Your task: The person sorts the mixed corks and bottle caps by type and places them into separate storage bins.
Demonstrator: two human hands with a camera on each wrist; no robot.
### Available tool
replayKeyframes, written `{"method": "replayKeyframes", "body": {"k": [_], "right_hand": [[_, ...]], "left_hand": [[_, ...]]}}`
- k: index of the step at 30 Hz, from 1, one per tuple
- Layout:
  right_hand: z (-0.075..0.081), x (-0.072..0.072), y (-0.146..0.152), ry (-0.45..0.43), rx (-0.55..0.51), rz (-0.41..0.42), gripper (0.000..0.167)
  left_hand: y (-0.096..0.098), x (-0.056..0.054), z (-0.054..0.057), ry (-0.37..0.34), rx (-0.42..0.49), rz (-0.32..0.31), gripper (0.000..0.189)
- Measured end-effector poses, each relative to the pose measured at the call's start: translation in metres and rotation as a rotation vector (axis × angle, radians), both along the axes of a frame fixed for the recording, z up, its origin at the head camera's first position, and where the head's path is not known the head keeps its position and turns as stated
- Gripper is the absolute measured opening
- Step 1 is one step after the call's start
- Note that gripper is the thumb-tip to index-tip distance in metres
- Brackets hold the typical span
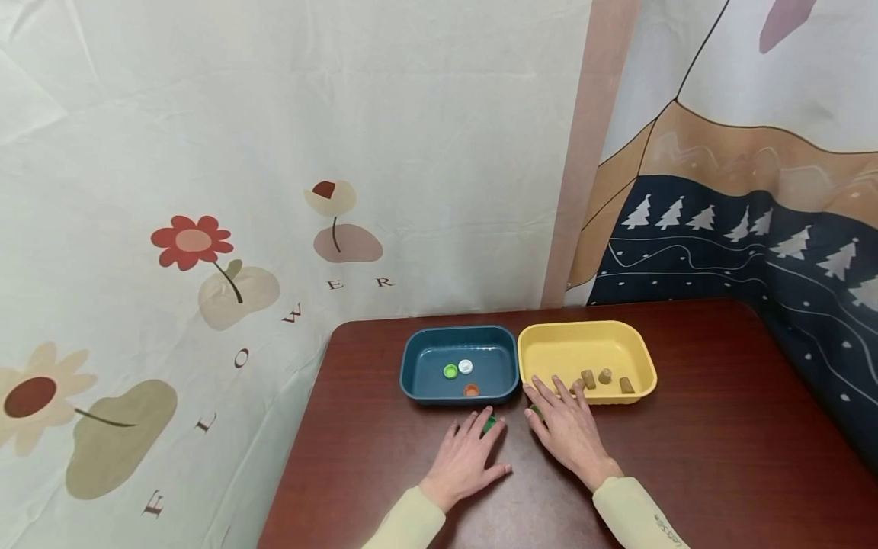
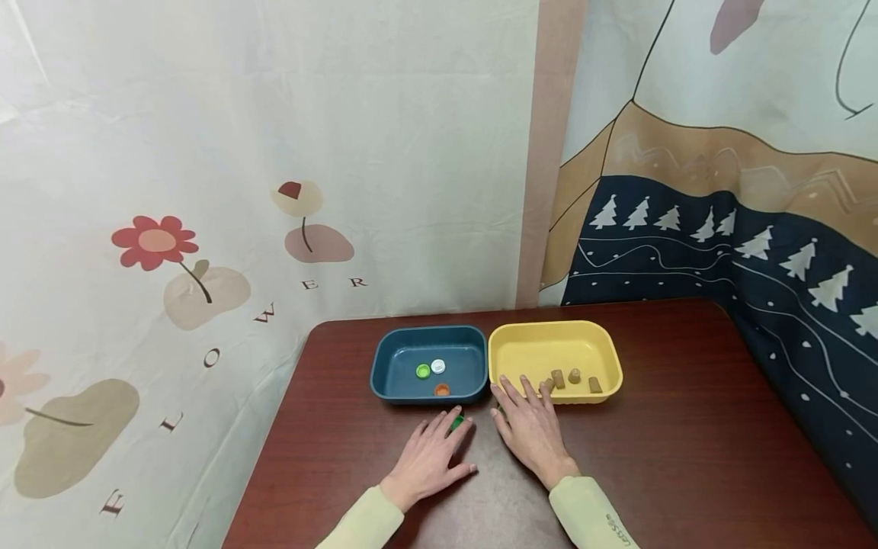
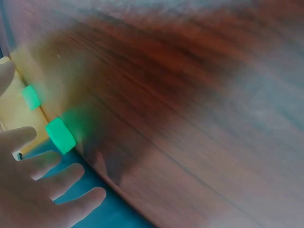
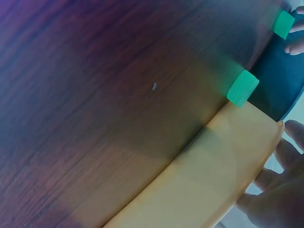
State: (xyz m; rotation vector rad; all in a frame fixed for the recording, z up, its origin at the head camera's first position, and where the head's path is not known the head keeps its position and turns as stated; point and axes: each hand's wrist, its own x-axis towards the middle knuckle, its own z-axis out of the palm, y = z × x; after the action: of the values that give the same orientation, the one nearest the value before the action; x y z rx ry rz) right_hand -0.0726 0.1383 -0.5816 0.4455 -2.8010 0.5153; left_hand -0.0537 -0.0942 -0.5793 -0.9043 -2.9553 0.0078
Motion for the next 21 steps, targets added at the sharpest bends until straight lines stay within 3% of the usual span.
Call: {"method": "replayKeyframes", "body": {"k": [8, 21], "right_hand": [[-0.0011, 0.0004, 0.0006, 0.023, -0.009, 0.001, 0.046], [0.0002, 0.0015, 0.0011, 0.013, -0.018, 0.005, 0.046]], "left_hand": [[0.0045, -0.0074, -0.0010, 0.007, -0.026, 0.029, 0.060], [0.0019, -0.0091, -0.0057, 0.141, -0.007, -0.028, 0.030]]}}
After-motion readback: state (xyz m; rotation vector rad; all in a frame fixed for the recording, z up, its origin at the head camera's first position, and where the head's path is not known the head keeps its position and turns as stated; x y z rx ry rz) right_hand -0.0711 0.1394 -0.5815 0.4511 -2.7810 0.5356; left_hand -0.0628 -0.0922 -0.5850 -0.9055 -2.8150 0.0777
